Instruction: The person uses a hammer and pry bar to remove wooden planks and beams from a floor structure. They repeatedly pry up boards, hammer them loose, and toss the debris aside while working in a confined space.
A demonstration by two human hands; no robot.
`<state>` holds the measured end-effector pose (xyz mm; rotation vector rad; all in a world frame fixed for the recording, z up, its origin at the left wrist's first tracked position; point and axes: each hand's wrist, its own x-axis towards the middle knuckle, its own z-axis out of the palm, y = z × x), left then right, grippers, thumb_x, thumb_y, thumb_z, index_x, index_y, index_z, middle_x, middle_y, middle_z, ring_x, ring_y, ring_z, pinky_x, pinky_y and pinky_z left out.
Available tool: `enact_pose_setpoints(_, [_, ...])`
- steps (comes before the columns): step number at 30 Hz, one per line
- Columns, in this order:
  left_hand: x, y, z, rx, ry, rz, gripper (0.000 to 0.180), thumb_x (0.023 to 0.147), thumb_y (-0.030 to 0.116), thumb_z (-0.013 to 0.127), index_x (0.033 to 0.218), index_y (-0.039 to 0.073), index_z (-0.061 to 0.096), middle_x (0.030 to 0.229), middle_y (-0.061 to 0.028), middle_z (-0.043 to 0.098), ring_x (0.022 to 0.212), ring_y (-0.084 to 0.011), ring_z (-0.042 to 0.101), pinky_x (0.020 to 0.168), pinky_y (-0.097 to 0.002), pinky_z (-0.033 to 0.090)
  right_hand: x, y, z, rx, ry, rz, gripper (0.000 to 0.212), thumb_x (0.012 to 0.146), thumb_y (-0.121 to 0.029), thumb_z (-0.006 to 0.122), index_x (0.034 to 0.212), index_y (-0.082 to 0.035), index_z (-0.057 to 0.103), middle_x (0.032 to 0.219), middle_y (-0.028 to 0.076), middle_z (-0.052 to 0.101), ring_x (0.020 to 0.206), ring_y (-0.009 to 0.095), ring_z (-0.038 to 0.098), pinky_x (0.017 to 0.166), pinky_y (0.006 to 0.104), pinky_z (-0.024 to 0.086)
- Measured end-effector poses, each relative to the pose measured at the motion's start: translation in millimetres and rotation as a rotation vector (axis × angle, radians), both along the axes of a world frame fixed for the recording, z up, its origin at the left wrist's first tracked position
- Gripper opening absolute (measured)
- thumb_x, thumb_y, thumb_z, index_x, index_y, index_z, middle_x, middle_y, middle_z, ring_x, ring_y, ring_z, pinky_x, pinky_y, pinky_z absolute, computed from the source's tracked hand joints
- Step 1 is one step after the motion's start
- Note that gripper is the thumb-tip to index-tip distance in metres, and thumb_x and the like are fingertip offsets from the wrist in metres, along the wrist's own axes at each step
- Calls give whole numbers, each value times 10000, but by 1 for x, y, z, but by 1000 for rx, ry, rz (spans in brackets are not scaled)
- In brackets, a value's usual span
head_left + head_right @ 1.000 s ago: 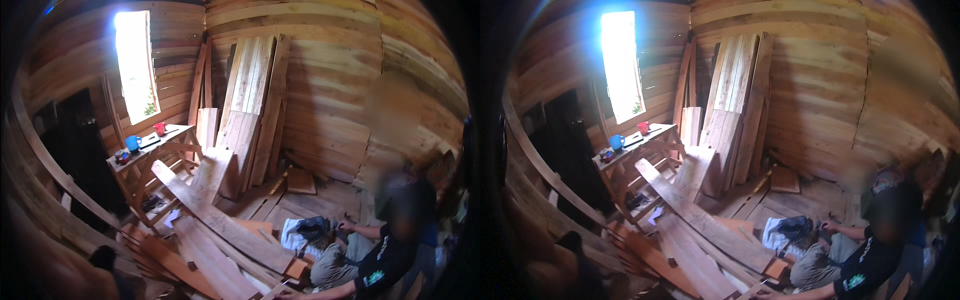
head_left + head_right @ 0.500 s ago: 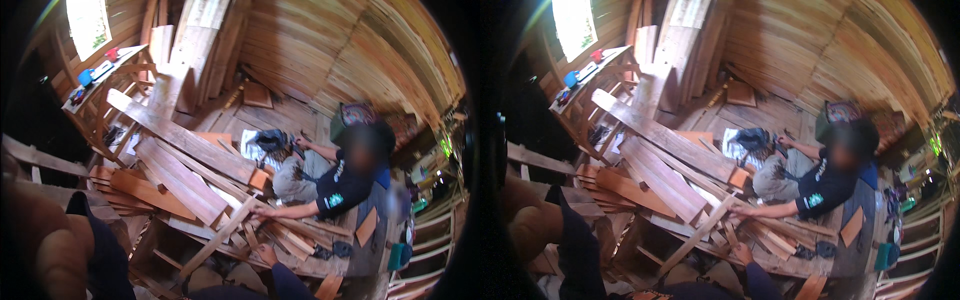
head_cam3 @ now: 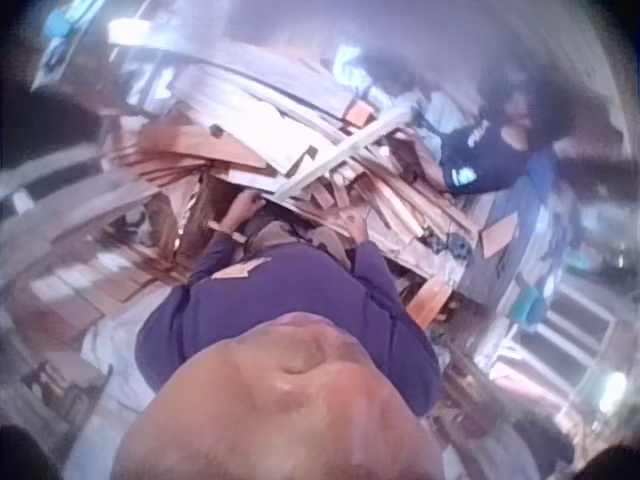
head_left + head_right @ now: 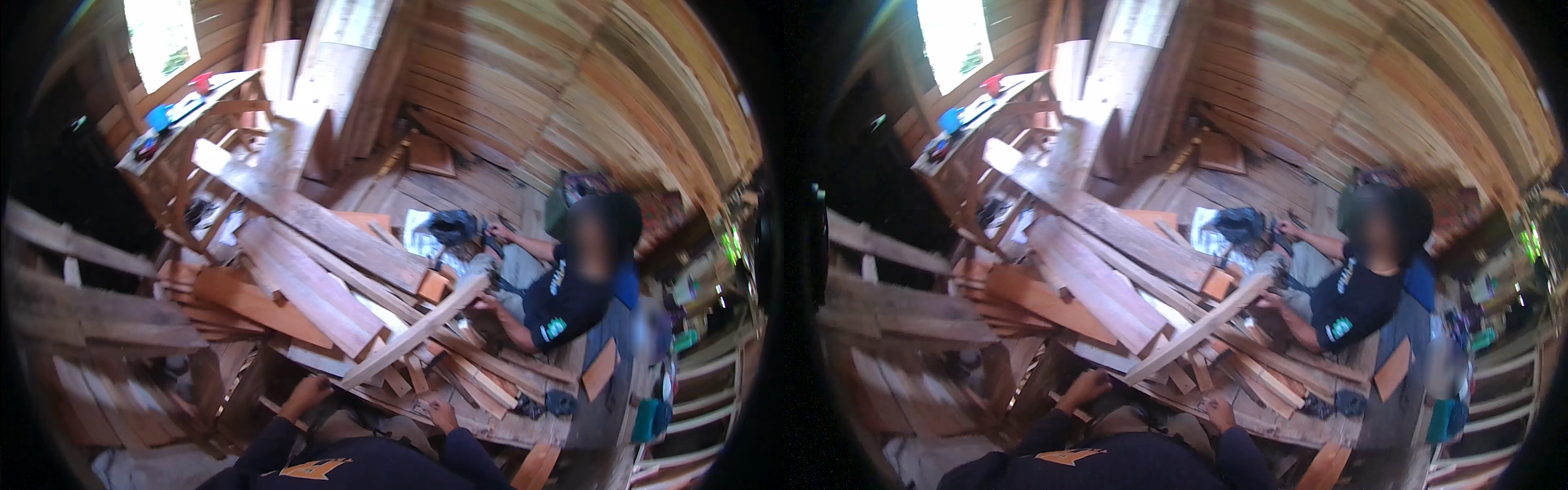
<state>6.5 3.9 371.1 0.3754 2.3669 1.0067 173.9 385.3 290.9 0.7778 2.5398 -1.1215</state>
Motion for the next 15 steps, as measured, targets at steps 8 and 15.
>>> enact_pose_setpoints(8, [26, -35, -47, -194, -208, -73, 243, 751, 274, 662, 867, 61, 655, 866, -149, 663, 836, -317, 638, 717, -425, 496, 23, 37, -59, -224, -161, -166, 152, 836, -116, 562, 832, 12, 644, 671, 87, 616, 505, 171, 620, 404, 292, 477])
enact_pose_setpoints(15, [30, -91, -68, -163, -72, 156, 242, 761, 290, 671, 891, 88, 649, 879, -147, 656, 874, -323, 630, 728, -430, 495, -15, 5, -37, -310, -222, -43, 164, 839, -134, 568, 931, -14, 630, 731, 66, 626, 576, 160, 632, 455, 270, 499])
